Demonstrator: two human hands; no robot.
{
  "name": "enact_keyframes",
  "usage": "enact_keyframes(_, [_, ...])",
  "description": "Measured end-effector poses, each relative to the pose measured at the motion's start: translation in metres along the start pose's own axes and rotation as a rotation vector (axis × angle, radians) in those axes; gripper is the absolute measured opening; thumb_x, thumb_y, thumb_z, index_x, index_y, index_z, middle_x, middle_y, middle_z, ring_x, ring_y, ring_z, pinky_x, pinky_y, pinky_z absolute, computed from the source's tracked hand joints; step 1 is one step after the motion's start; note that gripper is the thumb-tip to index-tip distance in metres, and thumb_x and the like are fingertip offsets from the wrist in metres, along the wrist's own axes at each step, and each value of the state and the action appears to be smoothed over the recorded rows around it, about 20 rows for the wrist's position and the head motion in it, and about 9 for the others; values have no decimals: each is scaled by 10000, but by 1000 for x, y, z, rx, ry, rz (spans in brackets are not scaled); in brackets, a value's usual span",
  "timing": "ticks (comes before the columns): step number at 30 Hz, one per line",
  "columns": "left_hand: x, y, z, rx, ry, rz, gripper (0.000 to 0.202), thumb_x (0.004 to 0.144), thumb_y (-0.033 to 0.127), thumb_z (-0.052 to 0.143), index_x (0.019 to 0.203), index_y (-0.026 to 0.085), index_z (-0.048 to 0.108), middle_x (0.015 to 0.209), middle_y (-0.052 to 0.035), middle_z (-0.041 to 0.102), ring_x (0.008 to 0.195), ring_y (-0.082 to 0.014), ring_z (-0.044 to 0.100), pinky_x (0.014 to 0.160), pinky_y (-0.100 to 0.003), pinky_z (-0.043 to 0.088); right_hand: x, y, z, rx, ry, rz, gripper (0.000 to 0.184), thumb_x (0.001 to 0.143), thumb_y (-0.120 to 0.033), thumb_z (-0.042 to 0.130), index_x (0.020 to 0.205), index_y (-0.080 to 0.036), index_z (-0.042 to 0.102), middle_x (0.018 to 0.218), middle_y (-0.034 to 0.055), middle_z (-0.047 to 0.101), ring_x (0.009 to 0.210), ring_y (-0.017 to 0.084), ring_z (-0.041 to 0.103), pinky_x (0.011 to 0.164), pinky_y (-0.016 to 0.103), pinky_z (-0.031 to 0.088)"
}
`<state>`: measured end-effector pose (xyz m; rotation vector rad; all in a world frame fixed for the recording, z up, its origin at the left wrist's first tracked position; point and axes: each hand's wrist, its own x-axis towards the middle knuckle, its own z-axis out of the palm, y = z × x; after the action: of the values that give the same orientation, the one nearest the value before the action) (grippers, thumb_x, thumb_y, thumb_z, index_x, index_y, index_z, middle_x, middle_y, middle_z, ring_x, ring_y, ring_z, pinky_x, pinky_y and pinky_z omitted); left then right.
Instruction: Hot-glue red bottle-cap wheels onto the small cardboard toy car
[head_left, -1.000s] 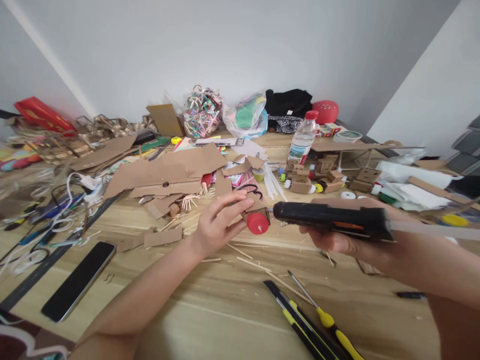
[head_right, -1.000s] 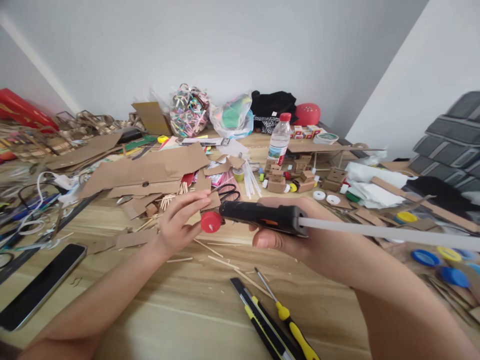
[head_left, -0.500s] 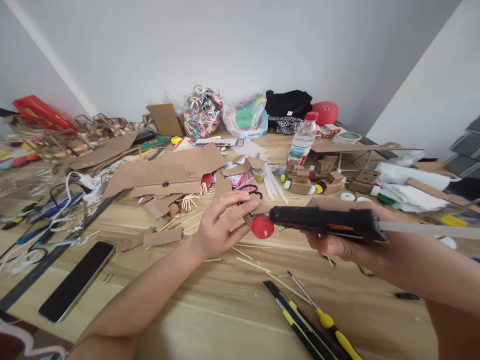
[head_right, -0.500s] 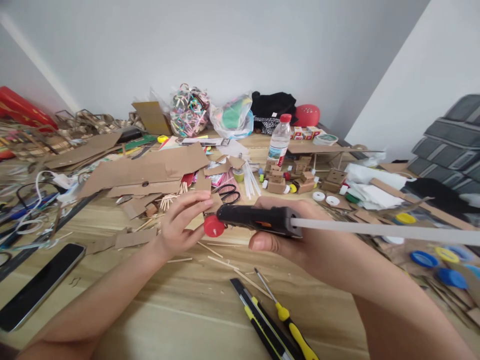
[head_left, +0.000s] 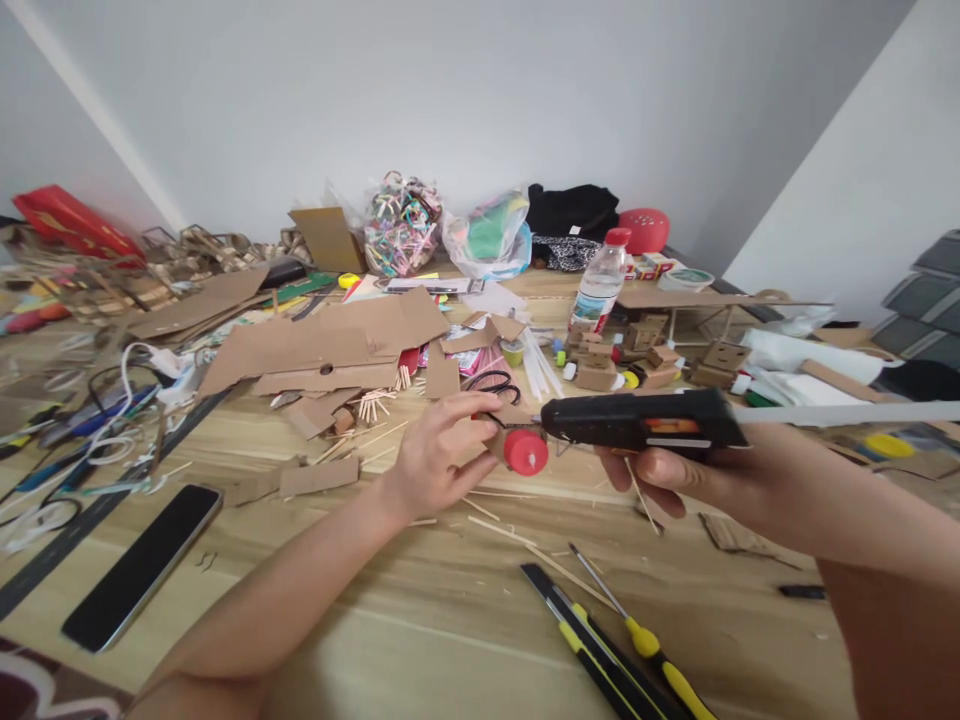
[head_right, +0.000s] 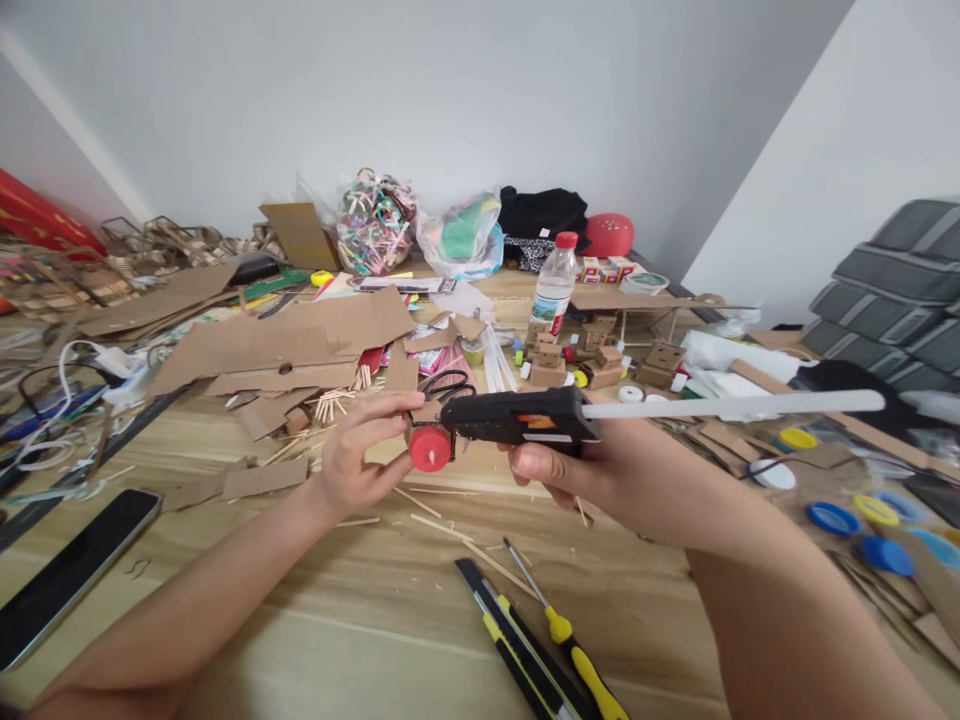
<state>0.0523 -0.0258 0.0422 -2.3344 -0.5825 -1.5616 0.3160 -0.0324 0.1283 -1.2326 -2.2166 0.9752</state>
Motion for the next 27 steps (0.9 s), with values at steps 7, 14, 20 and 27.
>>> enact_keyframes(7, [0,2,0,0,-12,-14,154,996,248,594,1133,216,530,1079,-104,755,1045,-198,759,836,-355,645,5,-9,8,82,25,55,824,620,-1015,504,772,-212,615,652,49,608,499,162,515,476,335,476])
enact_keyframes(14, [1,6,0,-19,-3,-60,229,986,247,614,1202,220,540,1090,-104,760,1031,-203,758,840,-369,649,10,-17,28,196,169,13,715,661,-926,600,805,-229,670,513,-34,505,475,150,456,472,303,435])
enact_keyframes(20, [-2,6,4,-67,16,-65,183,986,247,608,1159,208,560,1060,-93,748,1012,-189,755,871,-364,648,18,-11,39,228,258,-35,450,736,-693,699,787,-246,675,620,-6,629,501,154,508,477,295,453])
enact_keyframes(27, [-4,4,6,-80,-11,-46,142,987,233,603,1117,200,555,1048,-100,742,1010,-191,756,864,-371,656,25,-11,46,292,272,-62,295,742,-528,697,770,-242,630,508,-57,524,471,141,485,476,284,443])
